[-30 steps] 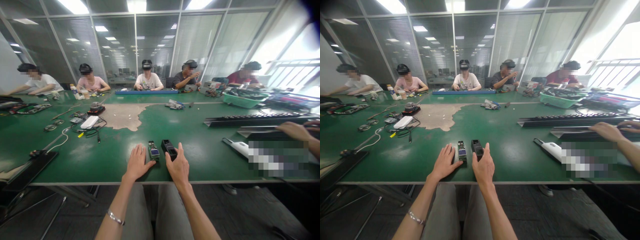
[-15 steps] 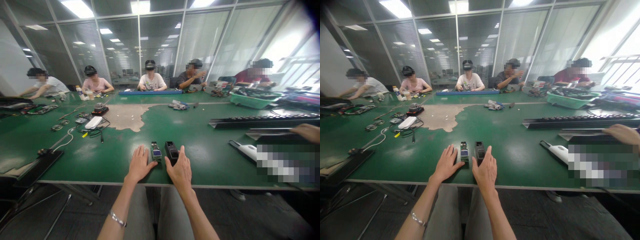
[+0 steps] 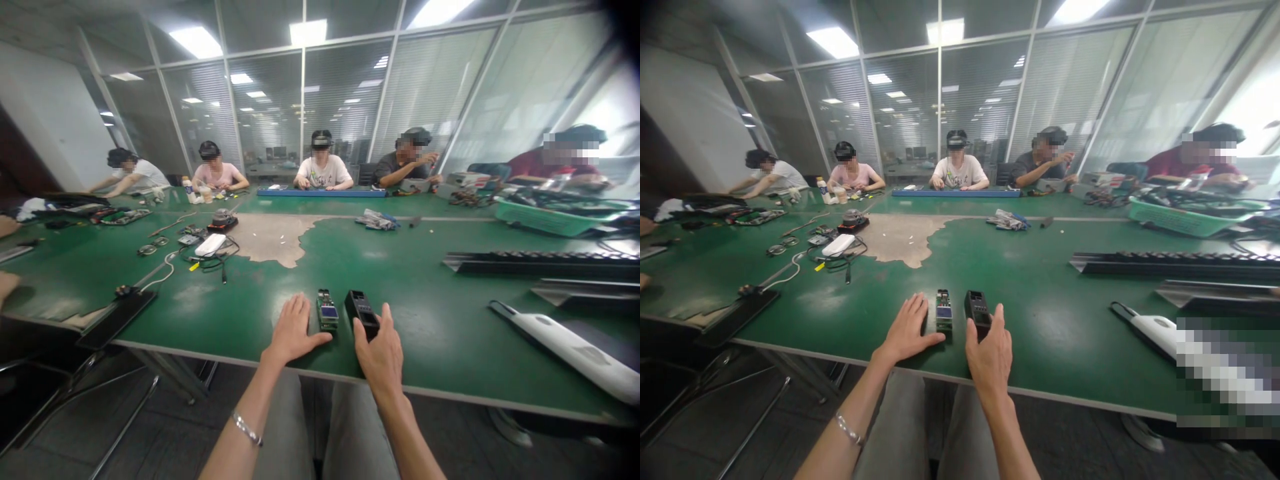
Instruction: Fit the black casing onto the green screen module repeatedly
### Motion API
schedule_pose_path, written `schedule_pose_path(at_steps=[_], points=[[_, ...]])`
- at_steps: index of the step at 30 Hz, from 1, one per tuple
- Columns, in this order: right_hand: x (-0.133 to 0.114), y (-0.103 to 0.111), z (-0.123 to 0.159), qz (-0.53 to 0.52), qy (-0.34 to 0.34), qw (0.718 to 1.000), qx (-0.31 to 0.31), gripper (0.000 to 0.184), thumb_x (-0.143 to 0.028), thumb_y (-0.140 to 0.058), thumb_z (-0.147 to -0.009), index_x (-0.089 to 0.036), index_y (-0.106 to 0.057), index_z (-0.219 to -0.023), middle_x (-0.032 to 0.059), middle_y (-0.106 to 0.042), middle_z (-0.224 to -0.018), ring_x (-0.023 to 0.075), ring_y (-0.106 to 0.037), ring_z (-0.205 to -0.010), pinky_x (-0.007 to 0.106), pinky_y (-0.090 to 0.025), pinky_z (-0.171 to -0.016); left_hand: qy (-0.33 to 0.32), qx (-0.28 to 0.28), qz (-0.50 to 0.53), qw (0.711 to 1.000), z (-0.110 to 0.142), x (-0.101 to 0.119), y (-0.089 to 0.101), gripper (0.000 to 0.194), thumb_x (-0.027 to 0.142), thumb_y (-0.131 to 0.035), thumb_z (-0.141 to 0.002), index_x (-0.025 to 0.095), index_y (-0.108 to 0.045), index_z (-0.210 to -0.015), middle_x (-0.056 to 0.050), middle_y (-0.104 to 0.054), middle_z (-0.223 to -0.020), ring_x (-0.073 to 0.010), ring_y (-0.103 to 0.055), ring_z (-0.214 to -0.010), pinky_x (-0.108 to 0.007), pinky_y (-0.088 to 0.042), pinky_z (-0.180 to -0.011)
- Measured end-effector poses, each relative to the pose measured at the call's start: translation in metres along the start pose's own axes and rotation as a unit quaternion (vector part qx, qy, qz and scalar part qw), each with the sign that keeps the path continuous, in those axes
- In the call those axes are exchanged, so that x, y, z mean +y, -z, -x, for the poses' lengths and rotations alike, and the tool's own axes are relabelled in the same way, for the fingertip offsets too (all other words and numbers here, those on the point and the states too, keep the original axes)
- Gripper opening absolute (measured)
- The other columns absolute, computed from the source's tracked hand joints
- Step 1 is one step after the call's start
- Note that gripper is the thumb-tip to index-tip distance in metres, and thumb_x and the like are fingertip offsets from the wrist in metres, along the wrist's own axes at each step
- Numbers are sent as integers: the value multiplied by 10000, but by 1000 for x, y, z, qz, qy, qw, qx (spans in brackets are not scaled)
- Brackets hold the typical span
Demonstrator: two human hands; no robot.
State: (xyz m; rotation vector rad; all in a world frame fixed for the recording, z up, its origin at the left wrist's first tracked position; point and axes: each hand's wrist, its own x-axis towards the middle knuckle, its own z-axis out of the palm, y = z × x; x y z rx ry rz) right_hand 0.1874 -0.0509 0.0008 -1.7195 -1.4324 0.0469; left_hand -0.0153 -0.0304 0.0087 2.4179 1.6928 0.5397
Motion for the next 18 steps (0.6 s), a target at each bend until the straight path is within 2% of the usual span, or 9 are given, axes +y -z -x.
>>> schedule_pose_path(at_steps=[3, 7, 11, 18], points=[[-15, 8, -4, -42, -4, 999, 7, 815, -523, -496, -880, -84, -238, -1517, 178, -639, -1233, 324, -588, -1071, 452, -466, -908, -6, -7, 4, 1000, 0, 0, 0, 1082, 878, -404, -761, 78, -318, -1483, -195, -234, -1583, -333, -156, -1479, -486, -149, -1207], [-47, 13, -10, -67, 32, 997, 5, 785, -514, -475, -901, -117, -215, -1527, 166, -635, -1240, 301, -601, -1067, 429, -466, -914, -4, -13, 11, 1000, 0, -2, -1, 1191, 916, -492, -648, 84, -307, -1481, -209, -227, -1583, -353, -161, -1474, -510, -156, -1199], [-70, 6, -13, -17, 48, 998, -35, 764, -493, -453, -908, -64, -249, -1506, 219, -618, -1242, 328, -607, -1073, 431, -468, -888, -2, -20, 19, 1000, -1, -4, -3, 1224, 888, -544, -629, 65, -267, -1492, -219, -194, -1589, -347, -129, -1481, -516, -140, -1202], [-81, -3, -8, 75, 38, 993, -83, 765, -483, -459, -912, -91, -214, -1521, 195, -683, -1062, 326, -662, -946, 401, -483, -777, -6, -42, 47, 998, -1, -9, -4, 1308, 823, -617, -609, 18, -134, -1521, -230, -77, -1602, -336, -18, -1487, -525, -102, -1210]])
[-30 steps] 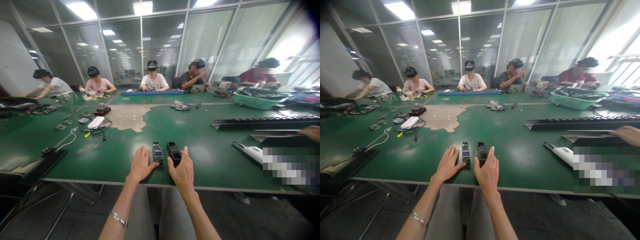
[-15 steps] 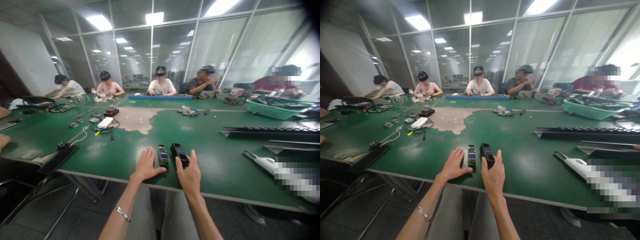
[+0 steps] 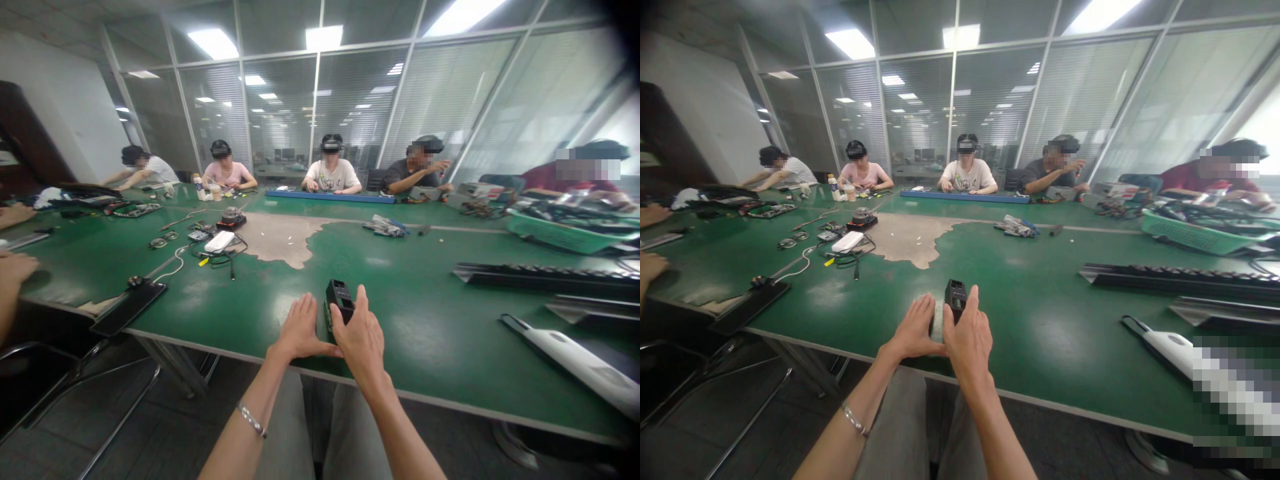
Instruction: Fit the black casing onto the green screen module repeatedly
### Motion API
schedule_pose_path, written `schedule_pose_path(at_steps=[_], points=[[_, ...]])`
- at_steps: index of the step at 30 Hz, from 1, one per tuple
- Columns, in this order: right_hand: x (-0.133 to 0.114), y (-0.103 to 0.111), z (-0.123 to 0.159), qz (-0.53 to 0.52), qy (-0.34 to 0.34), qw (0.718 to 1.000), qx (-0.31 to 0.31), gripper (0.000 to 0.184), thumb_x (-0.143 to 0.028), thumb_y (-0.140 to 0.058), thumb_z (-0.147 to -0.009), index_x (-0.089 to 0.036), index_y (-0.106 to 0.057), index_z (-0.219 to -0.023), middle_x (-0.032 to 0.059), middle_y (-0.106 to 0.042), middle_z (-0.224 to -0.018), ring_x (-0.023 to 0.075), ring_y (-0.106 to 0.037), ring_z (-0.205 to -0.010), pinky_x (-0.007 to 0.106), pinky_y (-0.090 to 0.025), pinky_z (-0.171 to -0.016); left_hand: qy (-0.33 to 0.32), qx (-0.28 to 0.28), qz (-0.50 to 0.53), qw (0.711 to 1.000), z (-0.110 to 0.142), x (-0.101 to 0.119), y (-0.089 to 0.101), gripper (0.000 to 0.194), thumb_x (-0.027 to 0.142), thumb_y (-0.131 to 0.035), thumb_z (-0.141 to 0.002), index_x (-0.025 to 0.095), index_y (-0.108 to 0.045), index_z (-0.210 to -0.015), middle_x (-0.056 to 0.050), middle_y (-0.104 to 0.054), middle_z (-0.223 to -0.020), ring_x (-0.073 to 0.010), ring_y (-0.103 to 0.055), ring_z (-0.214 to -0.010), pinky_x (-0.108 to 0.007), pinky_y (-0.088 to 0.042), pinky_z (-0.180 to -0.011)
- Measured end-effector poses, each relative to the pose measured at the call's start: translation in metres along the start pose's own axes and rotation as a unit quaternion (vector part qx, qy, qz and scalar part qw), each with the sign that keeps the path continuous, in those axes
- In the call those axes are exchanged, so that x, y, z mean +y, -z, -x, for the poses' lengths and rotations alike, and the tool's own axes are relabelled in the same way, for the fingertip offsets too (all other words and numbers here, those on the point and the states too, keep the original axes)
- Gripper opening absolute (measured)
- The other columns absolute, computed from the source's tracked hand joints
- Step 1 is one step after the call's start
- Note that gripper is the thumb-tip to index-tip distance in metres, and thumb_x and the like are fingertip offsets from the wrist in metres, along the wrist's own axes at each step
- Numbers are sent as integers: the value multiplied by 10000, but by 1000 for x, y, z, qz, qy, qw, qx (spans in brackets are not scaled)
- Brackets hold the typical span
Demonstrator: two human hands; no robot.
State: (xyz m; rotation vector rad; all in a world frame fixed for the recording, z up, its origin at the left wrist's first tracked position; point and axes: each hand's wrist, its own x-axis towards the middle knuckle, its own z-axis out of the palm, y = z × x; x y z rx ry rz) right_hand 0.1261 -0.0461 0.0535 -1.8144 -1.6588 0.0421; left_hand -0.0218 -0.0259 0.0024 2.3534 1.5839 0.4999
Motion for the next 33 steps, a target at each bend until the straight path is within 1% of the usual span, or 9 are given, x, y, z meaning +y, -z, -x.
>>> schedule_pose_path(at_steps=[7, 10, 15, 18, 20, 23, 25, 28, 33], points=[[-5, -3, 2, 31, 31, 999, -3, 759, -468, -457, -915, -79, -208, -1517, 185, -693, -1020, 325, -666, -932, 384, -483, -745, -11, 4, 57, 998, 2, -3, 6, 1340, 790, -683, -578, 58, -95, -1533, -238, -42, -1600, -328, -12, -1486, -530, -135, -1203], [0, -7, 8, 46, 37, 998, -7, 763, -467, -459, -913, -76, -203, -1517, 177, -695, -997, 322, -664, -917, 384, -485, -738, -24, 3, 74, 997, 2, -6, 7, 1330, 772, -697, -580, 58, -106, -1532, -250, -48, -1596, -330, -11, -1485, -525, -142, -1202], [11, -15, 20, 50, 58, 997, -5, 740, -429, -456, -911, -58, -219, -1506, 179, -688, -1034, 317, -649, -927, 391, -486, -764, -32, 3, 62, 998, 1, -7, 7, 1327, 744, -724, -571, 86, -96, -1537, -250, -66, -1597, -353, -28, -1482, -546, -151, -1193], [15, -16, 22, 40, 63, 997, -10, 744, -422, -460, -910, -59, -210, -1510, 188, -680, -1084, 318, -638, -959, 405, -489, -793, -37, 2, 53, 998, 1, -6, 7, 1335, 756, -716, -575, 78, -85, -1536, -254, -64, -1596, -358, -25, -1481, -549, -154, -1192], [17, -18, 20, 19, 72, 997, -8, 778, -429, -483, -901, -66, -184, -1520, 199, -655, -1171, 320, -626, -1011, 420, -491, -837, -37, 0, 45, 998, 1, -6, 6, 1329, 762, -706, -583, 70, -87, -1534, -257, -62, -1595, -355, -24, -1481, -548, -157, -1193], [22, -22, 17, -22, 107, 994, 8, 830, -438, -527, -882, -82, -152, -1532, 210, -536, -1379, 321, -572, -1157, 436, -477, -934, -35, 4, 22, 999, 1, -5, 2, 1301, 732, -712, -599, 53, -102, -1527, -256, -79, -1593, -345, -32, -1483, -532, -155, -1200], [25, -25, 16, -43, 124, 991, 8, 801, -420, -517, -893, -102, -158, -1534, 196, -500, -1426, 307, -558, -1203, 428, -472, -963, -35, 14, 8, 999, 1, -5, 0, 1257, 723, -692, -632, 54, -112, -1524, -247, -98, -1594, -336, -42, -1485, -523, -159, -1203], [27, -26, 17, -52, 106, 993, -4, 734, -393, -473, -917, -115, -179, -1529, 191, -554, -1374, 287, -600, -1165, 416, -494, -934, -35, 22, -3, 999, 1, -4, -1, 1202, 734, -648, -674, 60, -124, -1520, -240, -119, -1593, -331, -57, -1485, -524, -177, -1201], [21, -22, 21, -23, 57, 998, -4, 742, -388, -467, -907, -79, -183, -1518, 211, -629, -1257, 303, -662, -1057, 405, -515, -862, -28, 16, -13, 999, 1, -3, 0, 1171, 717, -631, -687, 50, -142, -1516, -241, -124, -1593, -335, -61, -1485, -515, -171, -1203]])
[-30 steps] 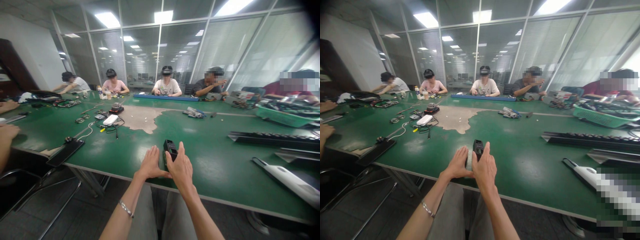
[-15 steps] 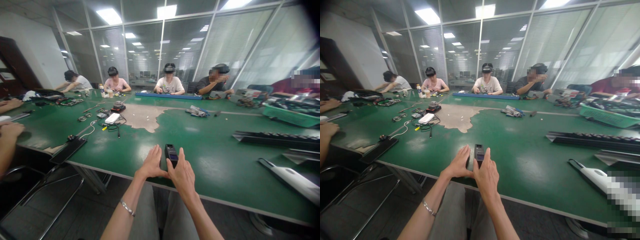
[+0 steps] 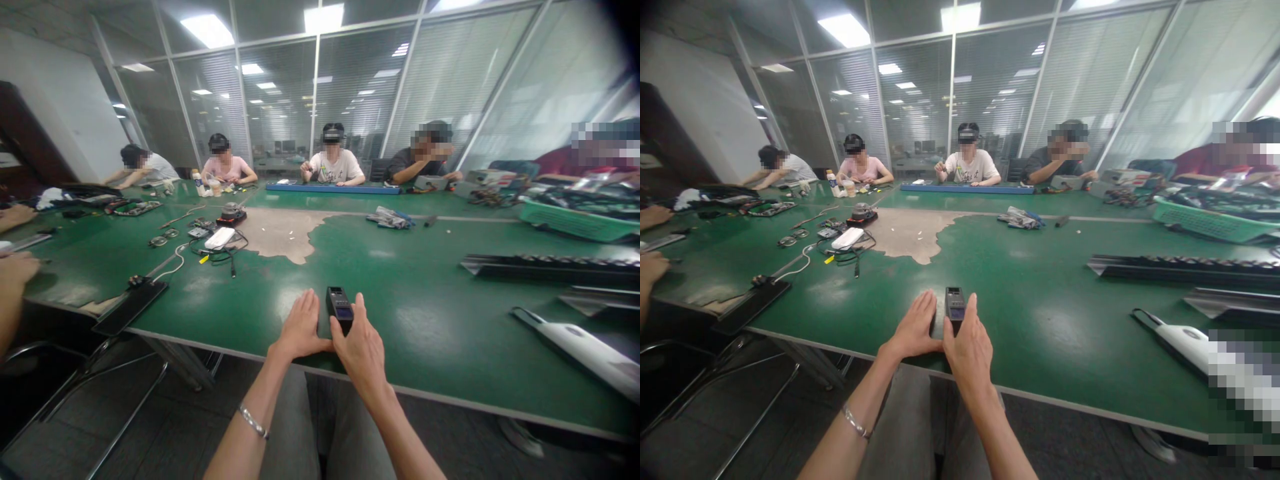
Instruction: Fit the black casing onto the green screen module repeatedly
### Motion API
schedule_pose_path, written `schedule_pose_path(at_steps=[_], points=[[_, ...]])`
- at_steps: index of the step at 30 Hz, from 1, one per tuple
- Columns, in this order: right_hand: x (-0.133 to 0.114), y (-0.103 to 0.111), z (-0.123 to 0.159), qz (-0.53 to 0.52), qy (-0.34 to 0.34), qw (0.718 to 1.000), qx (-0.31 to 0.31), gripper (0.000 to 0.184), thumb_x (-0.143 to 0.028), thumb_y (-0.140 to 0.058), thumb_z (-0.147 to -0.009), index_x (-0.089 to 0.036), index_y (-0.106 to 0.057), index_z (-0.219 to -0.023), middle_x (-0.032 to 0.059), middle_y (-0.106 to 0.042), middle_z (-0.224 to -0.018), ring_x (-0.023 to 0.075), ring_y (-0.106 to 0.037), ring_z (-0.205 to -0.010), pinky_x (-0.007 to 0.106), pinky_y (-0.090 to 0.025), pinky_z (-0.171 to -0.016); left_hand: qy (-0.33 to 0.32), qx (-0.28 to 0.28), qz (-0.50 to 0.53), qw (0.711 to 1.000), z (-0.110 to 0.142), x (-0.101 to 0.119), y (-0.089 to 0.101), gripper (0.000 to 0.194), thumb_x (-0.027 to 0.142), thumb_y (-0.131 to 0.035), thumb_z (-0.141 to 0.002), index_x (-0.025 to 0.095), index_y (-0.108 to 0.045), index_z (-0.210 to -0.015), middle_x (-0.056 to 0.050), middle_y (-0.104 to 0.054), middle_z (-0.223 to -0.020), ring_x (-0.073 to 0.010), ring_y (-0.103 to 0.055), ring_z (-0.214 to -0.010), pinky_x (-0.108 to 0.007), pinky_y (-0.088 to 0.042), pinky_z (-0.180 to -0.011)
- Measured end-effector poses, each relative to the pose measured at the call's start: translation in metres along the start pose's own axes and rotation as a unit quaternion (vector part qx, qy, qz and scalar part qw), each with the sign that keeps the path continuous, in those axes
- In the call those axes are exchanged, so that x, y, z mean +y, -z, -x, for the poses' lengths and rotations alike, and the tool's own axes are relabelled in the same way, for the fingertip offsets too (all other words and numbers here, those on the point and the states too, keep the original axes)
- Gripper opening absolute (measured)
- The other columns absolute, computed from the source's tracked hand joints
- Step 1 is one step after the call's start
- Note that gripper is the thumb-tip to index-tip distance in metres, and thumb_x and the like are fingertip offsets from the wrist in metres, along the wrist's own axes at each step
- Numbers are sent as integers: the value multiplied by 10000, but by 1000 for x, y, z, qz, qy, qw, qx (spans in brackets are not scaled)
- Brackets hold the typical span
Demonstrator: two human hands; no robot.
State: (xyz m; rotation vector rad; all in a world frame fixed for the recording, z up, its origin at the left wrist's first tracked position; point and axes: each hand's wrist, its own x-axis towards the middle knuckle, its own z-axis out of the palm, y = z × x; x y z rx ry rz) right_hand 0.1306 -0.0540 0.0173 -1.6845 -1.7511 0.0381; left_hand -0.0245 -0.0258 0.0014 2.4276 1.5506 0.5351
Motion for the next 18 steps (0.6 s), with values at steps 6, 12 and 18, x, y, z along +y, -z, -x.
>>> schedule_pose_path(at_steps=[6, 12, 18], points=[[0, 3, 3, 17, -1, 999, -30, 782, -393, -488, -896, -62, -158, -1523, 216, -655, -1197, 311, -676, -996, 388, -507, -819, 4, -1, -3, 1000, 0, 0, 0, 1219, 733, -628, -672, 29, -111, -1522, -233, -112, -1600, -330, -59, -1488, -482, -144, -1217], [2, -3, 0, 36, -17, 999, -23, 779, -447, -478, -911, -62, -180, -1519, 199, -675, -1107, 305, -661, -957, 381, -493, -784, 6, -4, 5, 1000, 0, -1, -1, 1226, 766, -579, -693, 31, -64, -1527, -222, -92, -1606, -328, -42, -1488, -494, -148, -1215], [2, -13, -6, 42, -16, 999, 4, 807, -521, -468, -909, -40, -217, -1508, 215, -665, -1092, 320, -620, -976, 404, -474, -809, 14, -5, 19, 1000, 1, -1, -1, 1179, 727, -563, -729, 2, -79, -1523, -237, -87, -1601, -333, -43, -1487, -480, -125, -1222]])
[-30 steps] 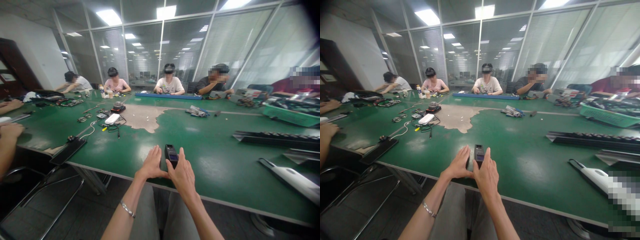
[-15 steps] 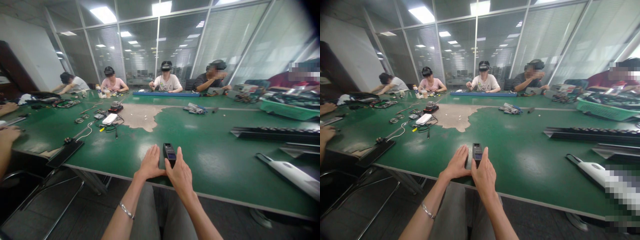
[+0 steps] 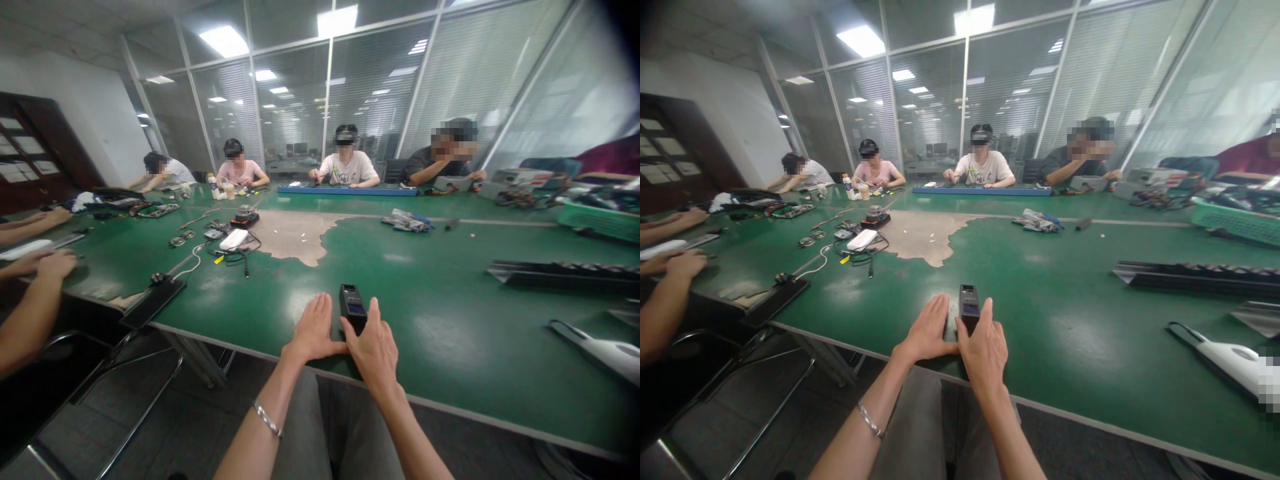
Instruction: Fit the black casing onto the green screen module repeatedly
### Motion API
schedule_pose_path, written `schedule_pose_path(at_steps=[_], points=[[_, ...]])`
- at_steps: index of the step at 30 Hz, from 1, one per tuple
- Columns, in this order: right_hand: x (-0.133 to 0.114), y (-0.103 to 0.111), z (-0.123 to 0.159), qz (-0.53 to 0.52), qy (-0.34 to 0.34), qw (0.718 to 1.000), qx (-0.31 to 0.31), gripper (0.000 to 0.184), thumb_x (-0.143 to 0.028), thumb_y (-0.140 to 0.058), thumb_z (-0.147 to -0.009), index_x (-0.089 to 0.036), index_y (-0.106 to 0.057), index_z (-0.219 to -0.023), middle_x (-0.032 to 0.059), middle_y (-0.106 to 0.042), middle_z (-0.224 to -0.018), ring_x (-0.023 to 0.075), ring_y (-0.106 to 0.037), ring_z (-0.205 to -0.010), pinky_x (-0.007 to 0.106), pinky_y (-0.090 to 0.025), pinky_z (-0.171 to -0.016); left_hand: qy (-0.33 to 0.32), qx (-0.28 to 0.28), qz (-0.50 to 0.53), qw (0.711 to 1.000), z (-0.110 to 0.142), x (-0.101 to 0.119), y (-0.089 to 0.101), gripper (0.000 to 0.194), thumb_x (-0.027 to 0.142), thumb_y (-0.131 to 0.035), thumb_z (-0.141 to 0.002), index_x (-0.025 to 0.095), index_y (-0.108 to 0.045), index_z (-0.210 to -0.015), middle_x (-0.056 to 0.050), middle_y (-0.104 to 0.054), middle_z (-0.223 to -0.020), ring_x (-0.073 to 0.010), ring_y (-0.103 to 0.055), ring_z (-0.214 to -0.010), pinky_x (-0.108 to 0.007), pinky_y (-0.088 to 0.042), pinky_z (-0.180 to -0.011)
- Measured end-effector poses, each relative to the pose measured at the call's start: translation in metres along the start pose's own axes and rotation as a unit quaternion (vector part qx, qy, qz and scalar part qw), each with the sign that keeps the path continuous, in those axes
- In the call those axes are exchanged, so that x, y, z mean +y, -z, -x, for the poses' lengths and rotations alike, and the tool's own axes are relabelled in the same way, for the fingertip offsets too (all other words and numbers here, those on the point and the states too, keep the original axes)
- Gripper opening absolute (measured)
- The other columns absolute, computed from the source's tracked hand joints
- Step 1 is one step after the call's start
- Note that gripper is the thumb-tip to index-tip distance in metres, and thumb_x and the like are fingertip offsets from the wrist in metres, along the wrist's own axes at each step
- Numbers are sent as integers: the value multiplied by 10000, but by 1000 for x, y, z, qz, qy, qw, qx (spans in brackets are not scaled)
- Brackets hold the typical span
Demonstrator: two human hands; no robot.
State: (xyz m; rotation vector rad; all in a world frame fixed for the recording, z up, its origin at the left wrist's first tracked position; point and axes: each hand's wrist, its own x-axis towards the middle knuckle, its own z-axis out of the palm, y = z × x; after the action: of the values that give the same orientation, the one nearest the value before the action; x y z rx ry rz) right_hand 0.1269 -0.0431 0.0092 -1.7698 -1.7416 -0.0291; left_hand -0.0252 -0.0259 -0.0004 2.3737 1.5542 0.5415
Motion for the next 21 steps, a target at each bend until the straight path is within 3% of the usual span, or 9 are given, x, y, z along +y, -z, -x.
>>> schedule_pose_path(at_steps=[8, 16, 21], points=[[0, -2, -7, -57, 4, 997, 45, 994, -667, -500, -838, -62, -134, -1537, 236, -574, -1302, 367, -558, -1120, 453, -457, -884, 0, 29, 36, 999, 5, 5, 5, 1211, 730, -586, -721, 33, -15, -1531, -223, -97, -1606, -328, -83, -1486, -466, -151, -1221], [-5, -3, -6, 6, 6, 1000, -10, 744, -588, -373, -931, -136, -273, -1513, 179, -672, -1143, 325, -647, -996, 403, -494, -784, 0, 43, 44, 998, 4, 2, 1, 1192, 635, -627, -735, 30, 25, -1528, -236, -88, -1604, -341, -83, -1484, -478, -156, -1218], [-7, 0, -2, 45, -14, 999, -19, 807, -631, -339, -927, -88, -245, -1516, 186, -699, -941, 333, -682, -852, 394, -493, -684, 3, 47, 46, 998, 3, 2, 1, 1250, 644, -655, -706, 26, 62, -1524, -252, -73, -1601, -366, -98, -1478, -499, -189, -1204]])
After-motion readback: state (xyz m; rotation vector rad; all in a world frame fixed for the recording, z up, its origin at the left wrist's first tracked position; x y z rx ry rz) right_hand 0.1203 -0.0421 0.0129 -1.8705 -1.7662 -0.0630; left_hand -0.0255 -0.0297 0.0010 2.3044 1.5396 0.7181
